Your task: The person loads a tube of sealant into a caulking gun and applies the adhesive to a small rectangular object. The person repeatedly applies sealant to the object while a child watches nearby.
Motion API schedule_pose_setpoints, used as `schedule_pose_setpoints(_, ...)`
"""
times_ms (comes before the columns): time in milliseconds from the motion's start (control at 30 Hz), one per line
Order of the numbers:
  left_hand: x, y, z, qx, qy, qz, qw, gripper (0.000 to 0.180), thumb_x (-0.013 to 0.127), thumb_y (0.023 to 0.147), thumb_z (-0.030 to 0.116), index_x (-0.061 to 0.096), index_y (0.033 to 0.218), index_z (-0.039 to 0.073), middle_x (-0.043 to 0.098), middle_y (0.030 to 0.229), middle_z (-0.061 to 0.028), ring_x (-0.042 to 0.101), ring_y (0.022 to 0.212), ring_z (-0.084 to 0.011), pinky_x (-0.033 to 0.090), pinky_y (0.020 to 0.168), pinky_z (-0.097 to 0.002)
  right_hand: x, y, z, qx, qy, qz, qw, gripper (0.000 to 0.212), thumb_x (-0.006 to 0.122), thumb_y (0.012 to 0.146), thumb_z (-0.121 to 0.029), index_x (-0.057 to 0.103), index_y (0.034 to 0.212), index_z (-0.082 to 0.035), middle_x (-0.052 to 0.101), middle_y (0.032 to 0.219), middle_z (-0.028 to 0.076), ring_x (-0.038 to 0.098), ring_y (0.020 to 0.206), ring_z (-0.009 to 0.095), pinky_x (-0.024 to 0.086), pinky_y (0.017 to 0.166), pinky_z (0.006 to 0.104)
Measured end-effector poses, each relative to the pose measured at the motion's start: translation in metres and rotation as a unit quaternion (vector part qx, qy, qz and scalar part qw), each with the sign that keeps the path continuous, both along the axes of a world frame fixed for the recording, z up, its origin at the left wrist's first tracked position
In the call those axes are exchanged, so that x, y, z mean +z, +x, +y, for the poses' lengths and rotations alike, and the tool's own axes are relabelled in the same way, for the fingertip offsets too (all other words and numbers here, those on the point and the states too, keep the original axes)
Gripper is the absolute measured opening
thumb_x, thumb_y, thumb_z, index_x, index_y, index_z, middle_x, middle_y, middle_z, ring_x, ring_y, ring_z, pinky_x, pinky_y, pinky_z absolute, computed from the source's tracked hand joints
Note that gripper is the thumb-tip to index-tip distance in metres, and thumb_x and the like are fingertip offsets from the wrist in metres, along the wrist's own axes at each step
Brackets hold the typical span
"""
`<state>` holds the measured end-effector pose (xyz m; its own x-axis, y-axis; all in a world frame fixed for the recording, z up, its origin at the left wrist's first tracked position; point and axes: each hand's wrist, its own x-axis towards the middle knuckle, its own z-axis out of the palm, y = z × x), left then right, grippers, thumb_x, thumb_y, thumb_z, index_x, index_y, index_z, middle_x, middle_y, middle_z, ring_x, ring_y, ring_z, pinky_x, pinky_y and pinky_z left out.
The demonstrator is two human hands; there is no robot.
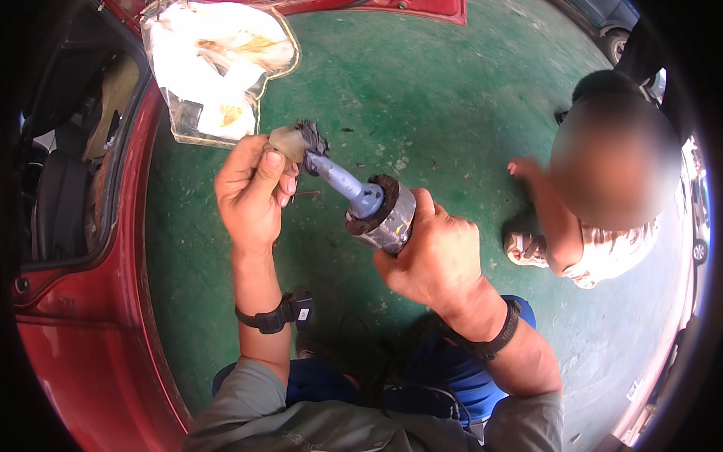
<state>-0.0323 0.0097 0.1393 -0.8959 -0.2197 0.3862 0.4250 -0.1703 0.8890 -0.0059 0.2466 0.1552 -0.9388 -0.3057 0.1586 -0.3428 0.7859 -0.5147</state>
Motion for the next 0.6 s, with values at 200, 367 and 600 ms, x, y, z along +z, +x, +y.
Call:
schedule_pose_setpoints(200,-0.003,-0.005,-0.010,-0.062,0.090,-0.012,0.994,0.030,0.070,0.103,0.025,0.067,0.113,-0.004,0.067,0.081,-0.0065,0.056,0.063,-0.0083,0.040,0.052,-0.0207,0.009,-0.004,0.001,0.010,-0.098,0.009,0.995,0.055,0.076,0.065,-0.018,0.063,0.116,0.000,0.070,0.078,0.022,0.070,0.074,0.045,0.059,0.070,0.0487)
schedule_pose_setpoints(367,-0.014,-0.009,-0.015,-0.188,0.170,0.003,0.967,0.021,0.056,0.109,0.015,0.065,0.118,-0.002,0.067,0.086,-0.0112,0.056,0.062,-0.0129,0.040,0.048,-0.0232,0.007,-0.008,0.002,-0.015,-0.119,-0.078,0.990,0.055,0.074,0.065,-0.017,0.064,0.117,-0.001,0.072,0.082,0.023,0.071,0.080,0.046,0.059,0.075,0.0469)
schedule_pose_setpoints(600,-0.026,-0.016,-0.016,-0.270,0.227,0.021,0.935,0.021,0.059,0.106,0.012,0.064,0.120,-0.003,0.069,0.097,-0.0135,0.057,0.060,-0.0148,0.042,0.049,-0.0257,0.009,-0.011,0.002,0.042,-0.169,-0.168,0.970,0.053,0.075,0.066,-0.014,0.066,0.117,-0.002,0.074,0.091,0.021,0.072,0.089,0.043,0.058,0.082,0.0437)
